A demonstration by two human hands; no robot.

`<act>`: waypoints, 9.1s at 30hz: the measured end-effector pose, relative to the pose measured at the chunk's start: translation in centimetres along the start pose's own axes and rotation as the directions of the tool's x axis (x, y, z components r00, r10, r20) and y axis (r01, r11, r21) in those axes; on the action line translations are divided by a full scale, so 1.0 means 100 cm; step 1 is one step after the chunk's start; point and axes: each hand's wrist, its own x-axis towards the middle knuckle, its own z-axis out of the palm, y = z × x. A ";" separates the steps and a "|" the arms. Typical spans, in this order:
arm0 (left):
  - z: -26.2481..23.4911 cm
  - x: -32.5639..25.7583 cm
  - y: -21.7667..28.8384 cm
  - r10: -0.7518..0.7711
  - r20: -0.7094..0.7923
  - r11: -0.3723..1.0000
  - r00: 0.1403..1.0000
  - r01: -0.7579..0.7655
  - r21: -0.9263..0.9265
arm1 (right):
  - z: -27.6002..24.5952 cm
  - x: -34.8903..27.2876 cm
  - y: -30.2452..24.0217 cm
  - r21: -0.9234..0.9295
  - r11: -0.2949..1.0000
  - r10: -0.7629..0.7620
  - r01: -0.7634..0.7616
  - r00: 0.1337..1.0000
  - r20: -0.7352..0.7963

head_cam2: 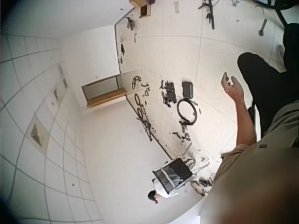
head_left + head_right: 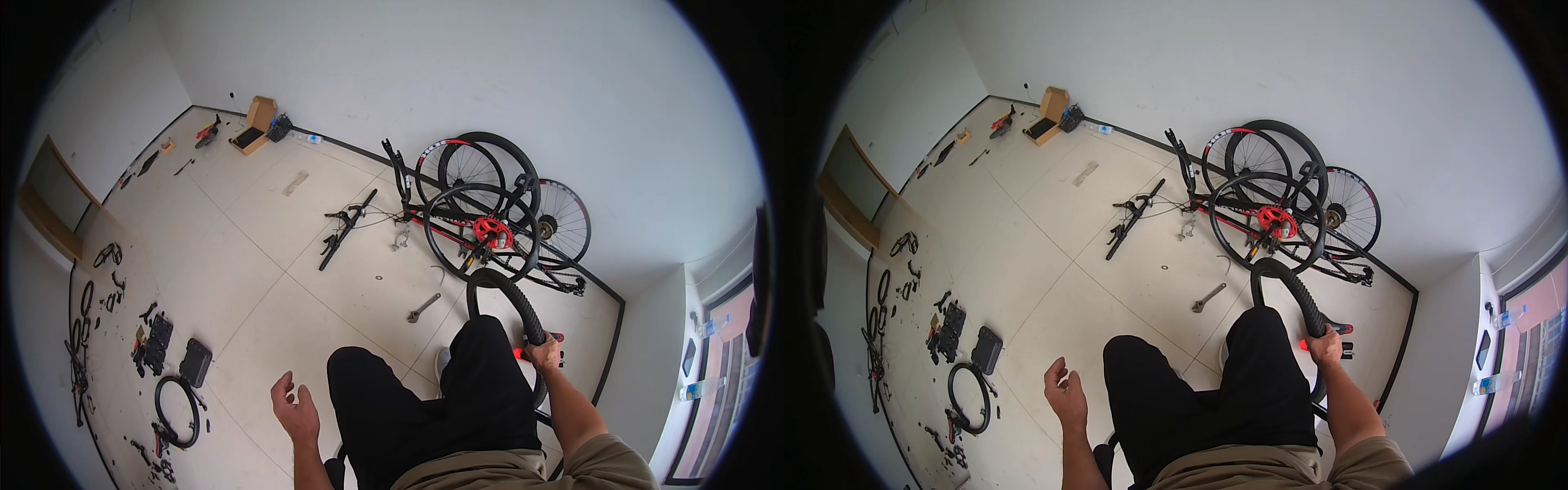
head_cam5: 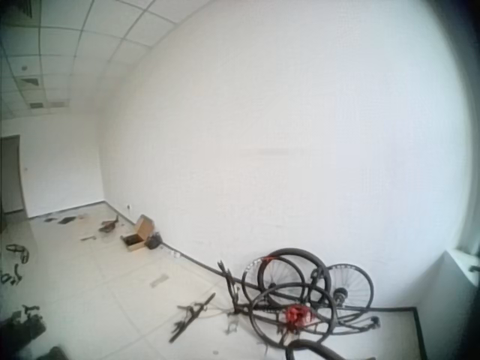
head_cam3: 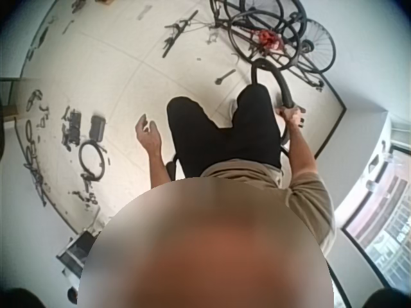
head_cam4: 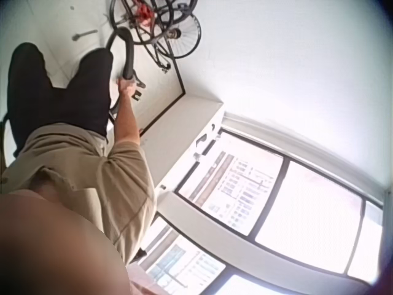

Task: The person inspects a bicycle tire, removes a small object from the tread, and uses a floor pump to inflate the tire. The person then continues to inspect the tire by hand.

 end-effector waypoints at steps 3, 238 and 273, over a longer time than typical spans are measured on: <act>0.001 0.000 0.000 0.001 0.004 1.000 1.000 -0.001 -0.007 | 0.000 0.001 0.002 -0.002 1.000 -0.004 0.004 1.000 -0.025; 0.014 -0.006 0.012 0.109 -0.059 0.994 0.992 -0.107 0.036 | 0.159 -0.081 -0.151 0.302 0.866 -0.477 0.399 0.840 0.259; 0.013 -0.008 0.012 0.068 -0.042 0.998 0.997 -0.069 -0.005 | 0.156 -0.073 -0.283 -0.022 0.907 -0.386 0.420 0.851 0.356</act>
